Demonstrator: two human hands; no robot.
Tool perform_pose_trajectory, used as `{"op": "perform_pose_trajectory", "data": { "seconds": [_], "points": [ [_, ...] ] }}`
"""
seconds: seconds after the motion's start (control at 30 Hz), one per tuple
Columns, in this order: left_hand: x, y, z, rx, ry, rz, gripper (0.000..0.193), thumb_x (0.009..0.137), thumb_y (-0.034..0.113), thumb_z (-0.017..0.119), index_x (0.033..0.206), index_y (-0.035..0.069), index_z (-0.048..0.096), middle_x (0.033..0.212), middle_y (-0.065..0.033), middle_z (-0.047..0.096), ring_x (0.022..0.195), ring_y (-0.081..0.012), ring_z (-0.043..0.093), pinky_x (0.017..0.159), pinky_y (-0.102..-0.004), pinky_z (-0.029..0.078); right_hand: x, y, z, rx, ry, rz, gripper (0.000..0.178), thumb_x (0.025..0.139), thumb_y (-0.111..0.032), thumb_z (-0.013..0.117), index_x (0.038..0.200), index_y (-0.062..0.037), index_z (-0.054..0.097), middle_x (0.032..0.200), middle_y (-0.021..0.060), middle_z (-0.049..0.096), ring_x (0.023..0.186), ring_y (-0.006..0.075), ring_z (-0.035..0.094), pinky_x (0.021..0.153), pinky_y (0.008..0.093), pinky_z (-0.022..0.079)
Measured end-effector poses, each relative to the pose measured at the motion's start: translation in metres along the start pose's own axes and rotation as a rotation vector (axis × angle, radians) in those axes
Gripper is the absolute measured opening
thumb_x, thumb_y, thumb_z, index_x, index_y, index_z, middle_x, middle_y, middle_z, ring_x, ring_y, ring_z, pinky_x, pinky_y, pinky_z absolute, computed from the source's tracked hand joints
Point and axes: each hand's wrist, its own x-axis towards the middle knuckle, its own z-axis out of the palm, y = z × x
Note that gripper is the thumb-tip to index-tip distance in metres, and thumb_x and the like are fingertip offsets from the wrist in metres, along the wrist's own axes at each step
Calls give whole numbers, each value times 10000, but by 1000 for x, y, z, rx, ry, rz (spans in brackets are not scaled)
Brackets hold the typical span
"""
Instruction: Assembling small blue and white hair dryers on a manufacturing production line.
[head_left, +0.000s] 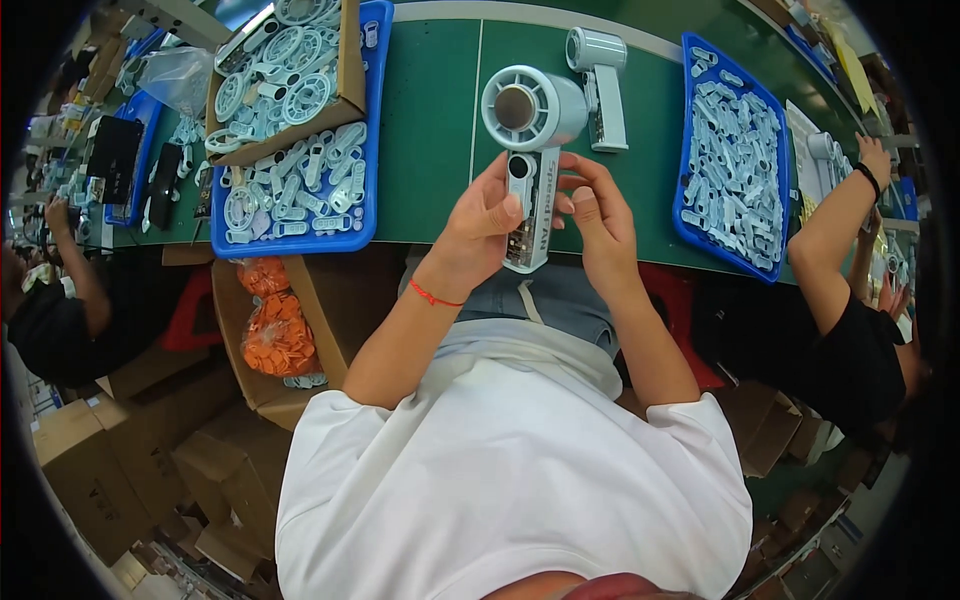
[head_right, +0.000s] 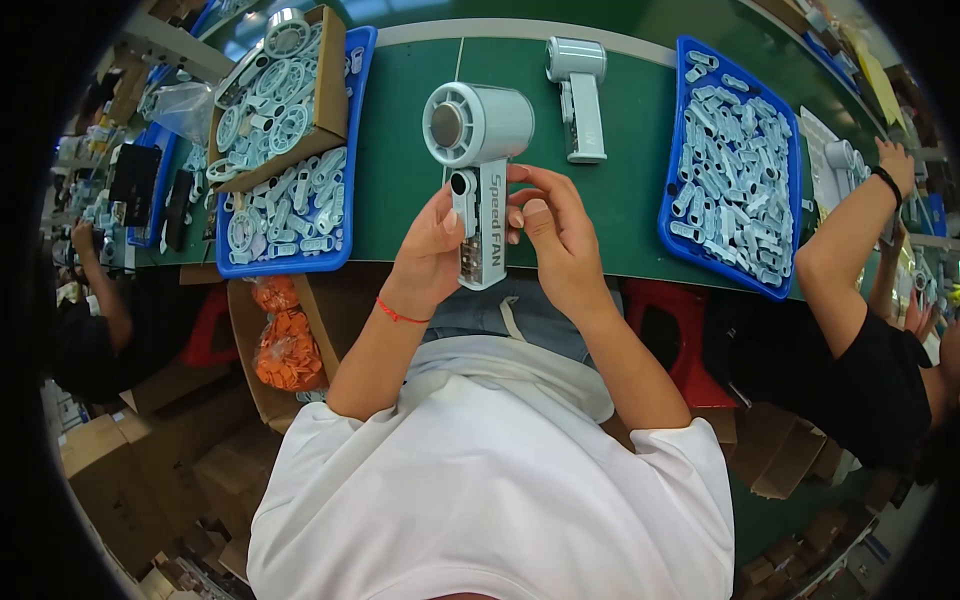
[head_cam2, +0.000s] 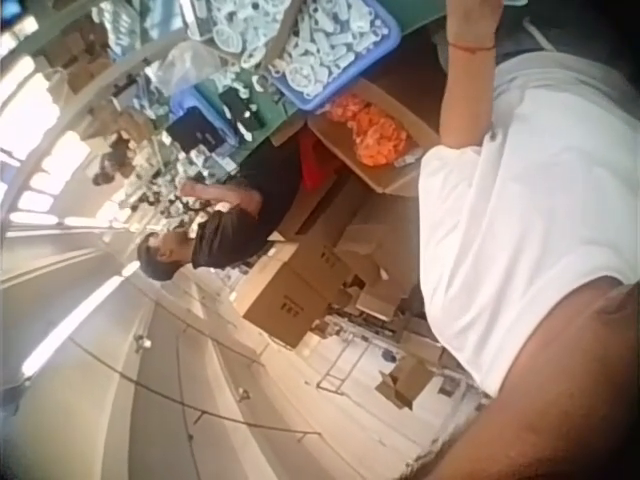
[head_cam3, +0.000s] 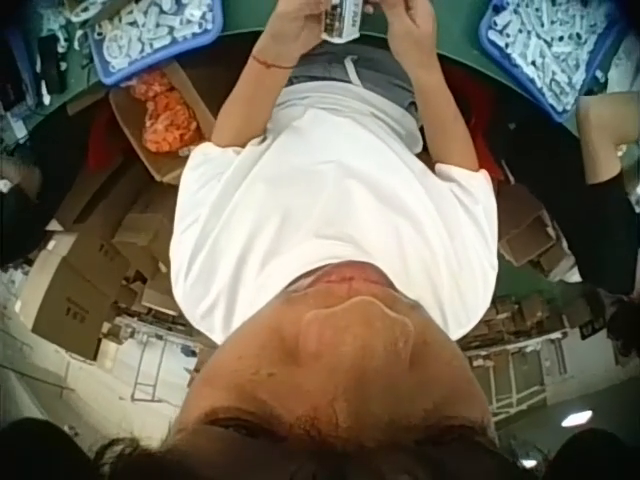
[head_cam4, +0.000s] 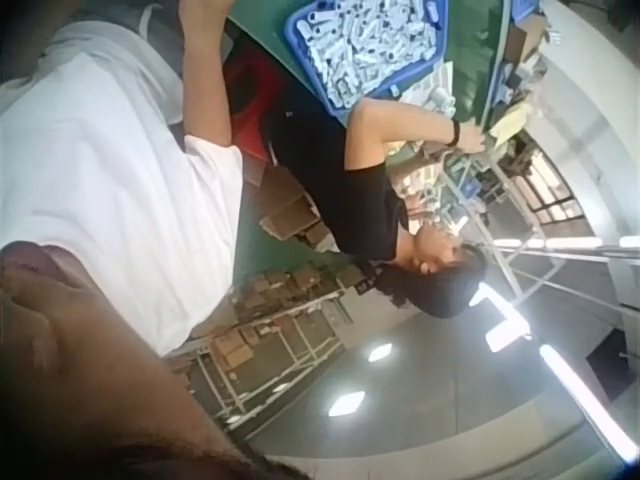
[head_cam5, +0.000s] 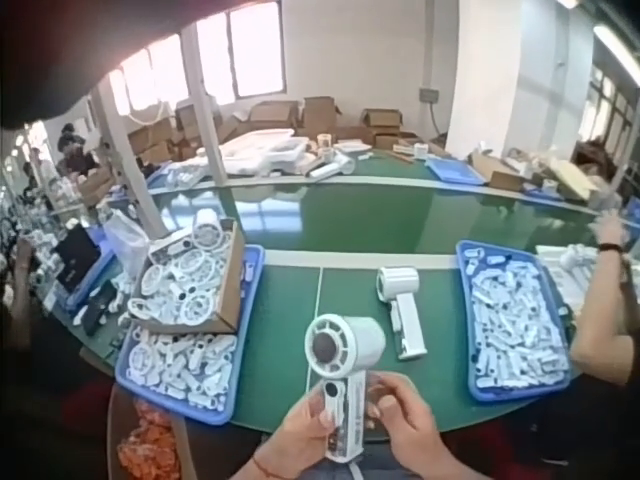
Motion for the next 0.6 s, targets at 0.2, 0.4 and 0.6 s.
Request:
{"op": "perform_pose_trajectory", "data": {
  "seconds": [0.2, 0.4, 0.6],
  "points": [
    [-1, -8, 3, -31, 49, -14, 730, 769, 271, 688, 1313, -7, 289, 1272, -128, 425, 1035, -222, 524, 826, -326, 478, -14, -5, 6, -175, -131, -114, 734, 874, -466, 520, 1358, 30, 278, 1263, 117, 416, 1110, 227, 465, 927, 333, 391],
    [-9, -21, -1, 683, 198, 135, 580, 801, 235, 674, 1222, 72, 309, 1219, -98, 359, 1134, -181, 370, 881, -348, 390, -9, 2, -8, 3, -333, 101, 870, 816, -457, 610, 1389, 40, 184, 1304, 132, 376, 1183, 225, 412, 987, 332, 320],
    [-24, 7, 16, 1004, 427, -161, 265, 796, 290, 672, 815, 37, 595, 679, -32, 551, 613, -170, 517, 561, -305, 415, -8, -6, -27, -387, -178, -6, 651, 745, -186, 695, 1300, -26, 395, 1192, 117, 499, 1087, 230, 491, 931, 319, 358]
  ]
}}
